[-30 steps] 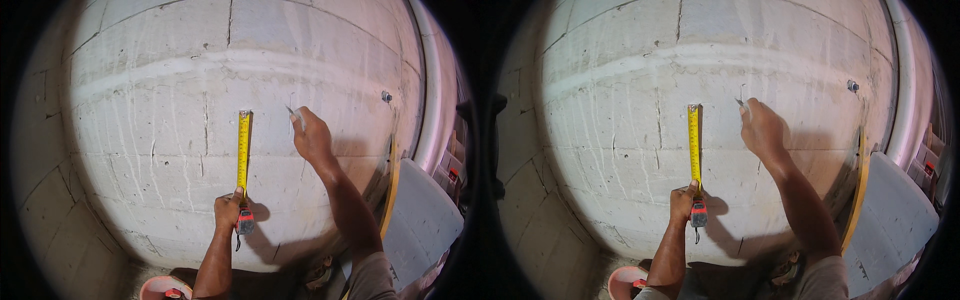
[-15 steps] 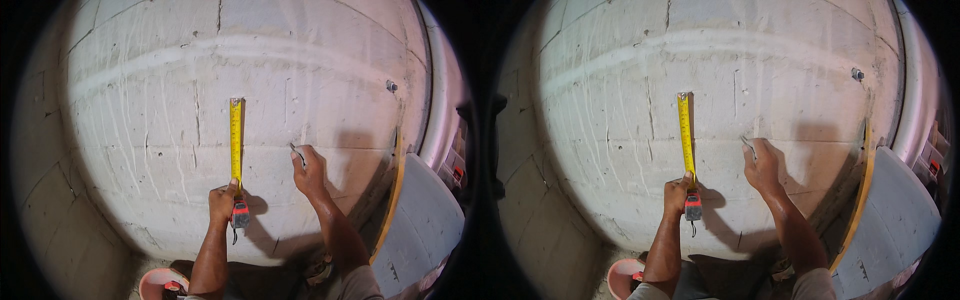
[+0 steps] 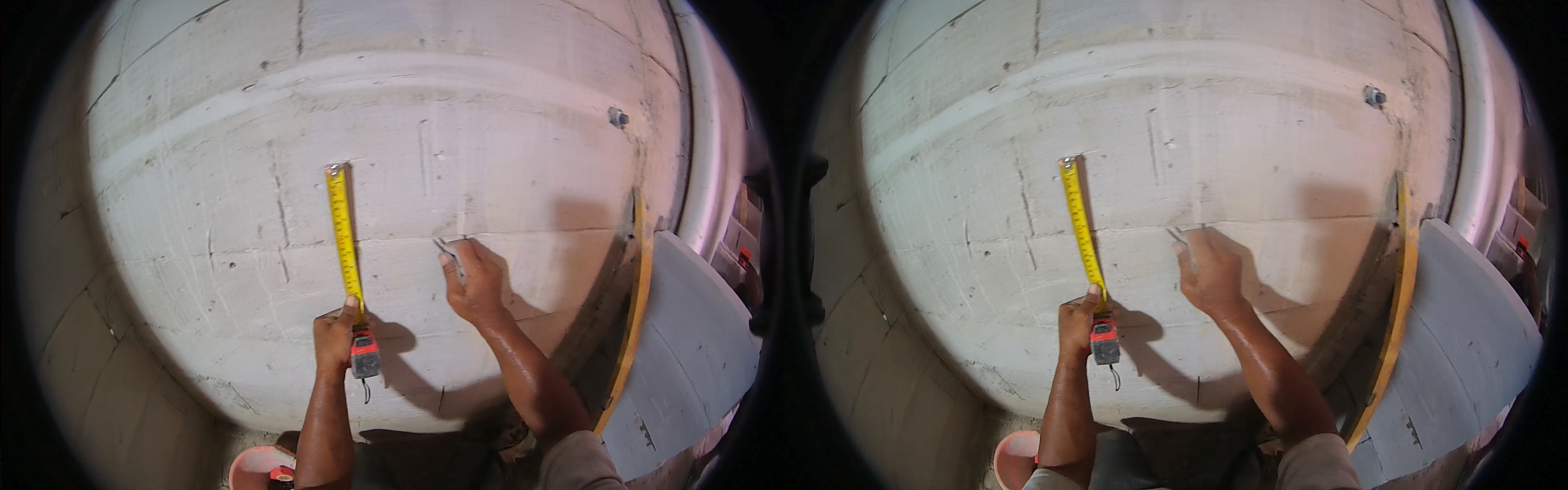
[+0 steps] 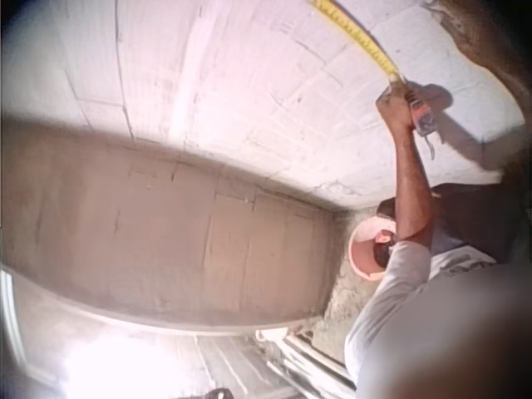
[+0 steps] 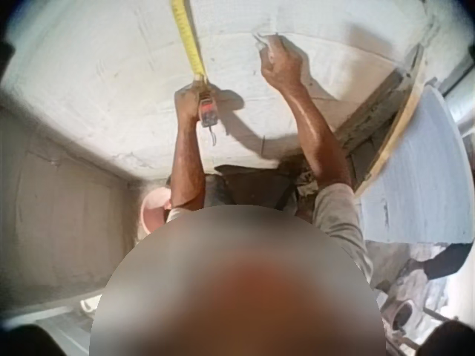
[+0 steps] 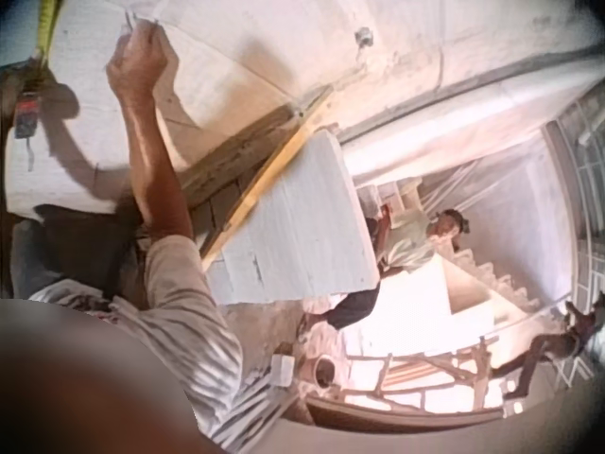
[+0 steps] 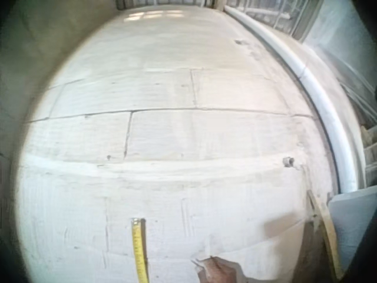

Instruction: The person uses a yellow spirit level to check the wall's horizontal alignment, then uses pliers to mark points on the wall. They then use a tape measure to measure vertical distances and mark additional points on the wall with a pencil.

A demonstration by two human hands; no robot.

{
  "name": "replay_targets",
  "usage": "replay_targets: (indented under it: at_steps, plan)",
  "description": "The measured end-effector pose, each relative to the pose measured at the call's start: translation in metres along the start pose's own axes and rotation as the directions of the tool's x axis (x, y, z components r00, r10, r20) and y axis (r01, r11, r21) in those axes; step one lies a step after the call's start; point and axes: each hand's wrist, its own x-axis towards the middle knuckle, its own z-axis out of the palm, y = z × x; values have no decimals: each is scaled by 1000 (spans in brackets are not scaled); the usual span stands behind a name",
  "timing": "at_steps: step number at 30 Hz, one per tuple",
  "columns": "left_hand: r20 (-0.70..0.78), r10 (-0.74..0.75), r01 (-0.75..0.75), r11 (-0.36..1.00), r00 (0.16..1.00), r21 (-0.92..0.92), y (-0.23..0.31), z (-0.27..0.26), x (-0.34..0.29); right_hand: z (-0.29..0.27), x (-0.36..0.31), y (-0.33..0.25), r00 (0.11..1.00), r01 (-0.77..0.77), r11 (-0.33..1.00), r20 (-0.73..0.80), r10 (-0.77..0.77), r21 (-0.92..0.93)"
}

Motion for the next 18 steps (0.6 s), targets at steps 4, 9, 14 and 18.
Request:
replay_targets:
  at_steps: [4,9,14,18]
  plan:
    - [-5,-32,32,999,999,-23,2,1,0,-1,-1,-1,1000,-21,999,2,21,35]
    - [-32,-4,5,1000,999,2,6,3,-4,-1,0,-2,1000,12,999,-26,-11,39]
    - [-44,2,-2,1000,999,-1,5,3,-4,3,-2,1,1000,-12,998,-13,13,65]
    - [8,64,-64,996,998,54,-2,-1,2,4,-4,5,1000,-8,1000,-9,8,9]
